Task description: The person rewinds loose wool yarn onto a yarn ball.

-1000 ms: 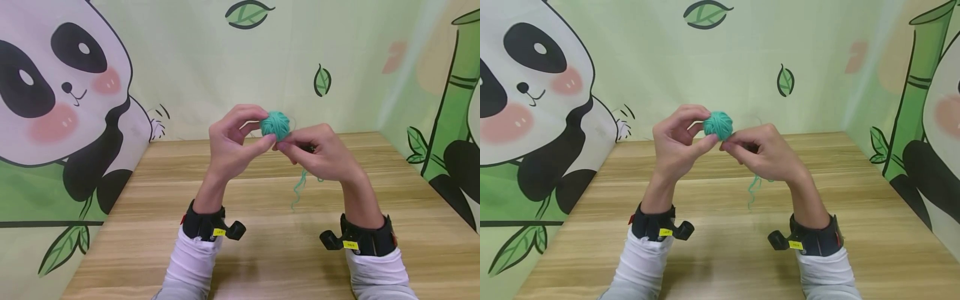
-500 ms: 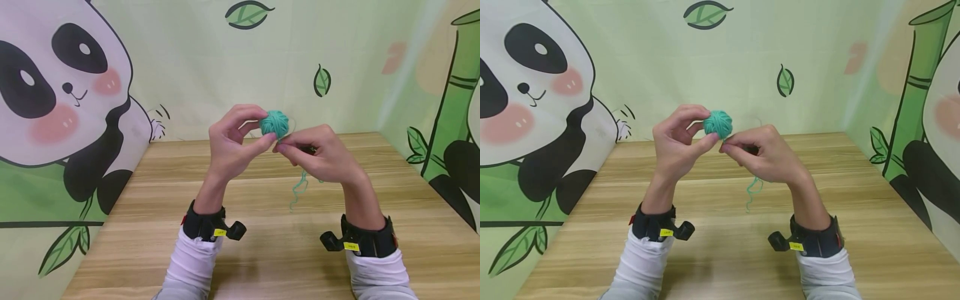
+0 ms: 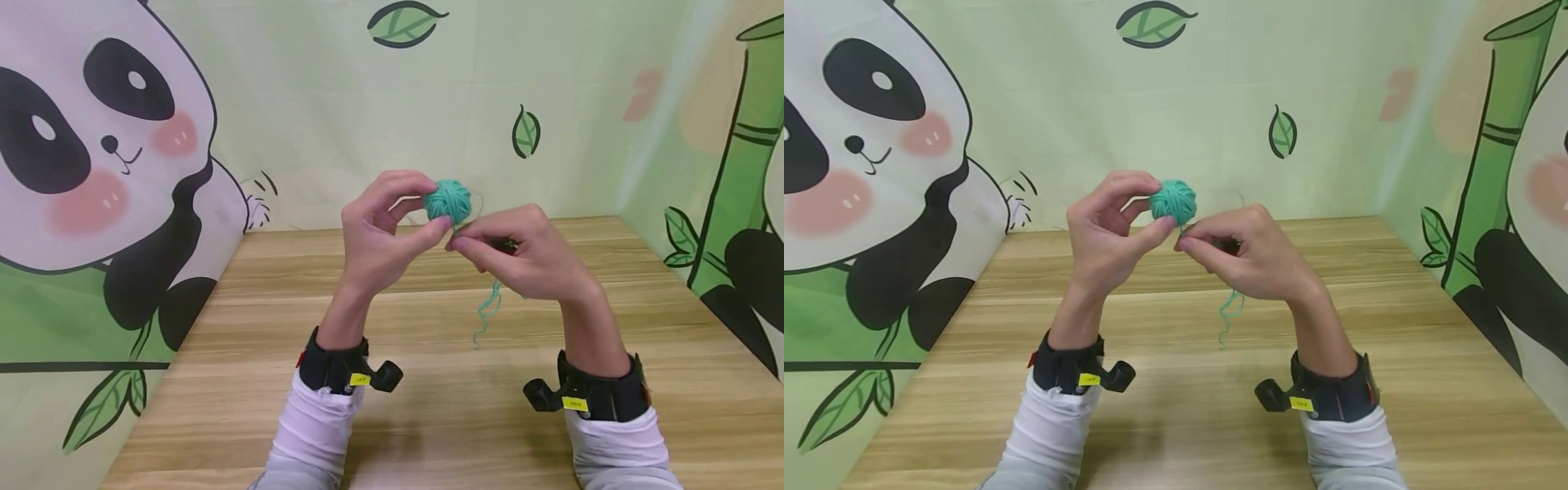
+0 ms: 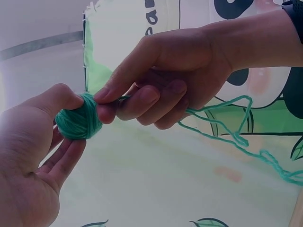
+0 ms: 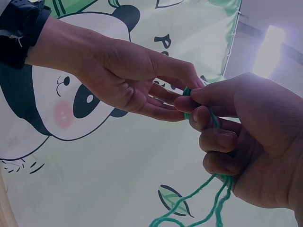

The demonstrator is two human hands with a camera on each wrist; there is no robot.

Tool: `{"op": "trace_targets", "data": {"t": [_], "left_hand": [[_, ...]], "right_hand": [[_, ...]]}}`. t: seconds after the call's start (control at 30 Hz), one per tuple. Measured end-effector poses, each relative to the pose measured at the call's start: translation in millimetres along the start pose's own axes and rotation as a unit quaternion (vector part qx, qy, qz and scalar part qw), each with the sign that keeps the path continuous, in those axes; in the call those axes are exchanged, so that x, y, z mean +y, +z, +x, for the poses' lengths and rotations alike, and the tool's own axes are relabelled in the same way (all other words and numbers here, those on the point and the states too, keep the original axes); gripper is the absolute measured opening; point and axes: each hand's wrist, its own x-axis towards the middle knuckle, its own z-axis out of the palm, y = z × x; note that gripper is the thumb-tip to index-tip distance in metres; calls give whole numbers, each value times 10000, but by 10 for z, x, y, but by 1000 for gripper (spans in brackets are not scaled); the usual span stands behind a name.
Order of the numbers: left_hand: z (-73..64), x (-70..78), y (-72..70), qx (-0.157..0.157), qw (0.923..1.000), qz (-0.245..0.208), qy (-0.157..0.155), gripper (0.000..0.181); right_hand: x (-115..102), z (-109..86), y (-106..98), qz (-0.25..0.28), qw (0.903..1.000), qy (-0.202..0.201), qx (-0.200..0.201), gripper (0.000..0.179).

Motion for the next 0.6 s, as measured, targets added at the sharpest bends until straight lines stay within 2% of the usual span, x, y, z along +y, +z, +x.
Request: {"op": "trace_targets", "data": {"t": [0.6], "left_hand": [[7, -27, -16, -52, 9998, 166, 92, 36]], "right_hand": [[1, 15, 1, -51, 10000, -36, -17, 19]]}}
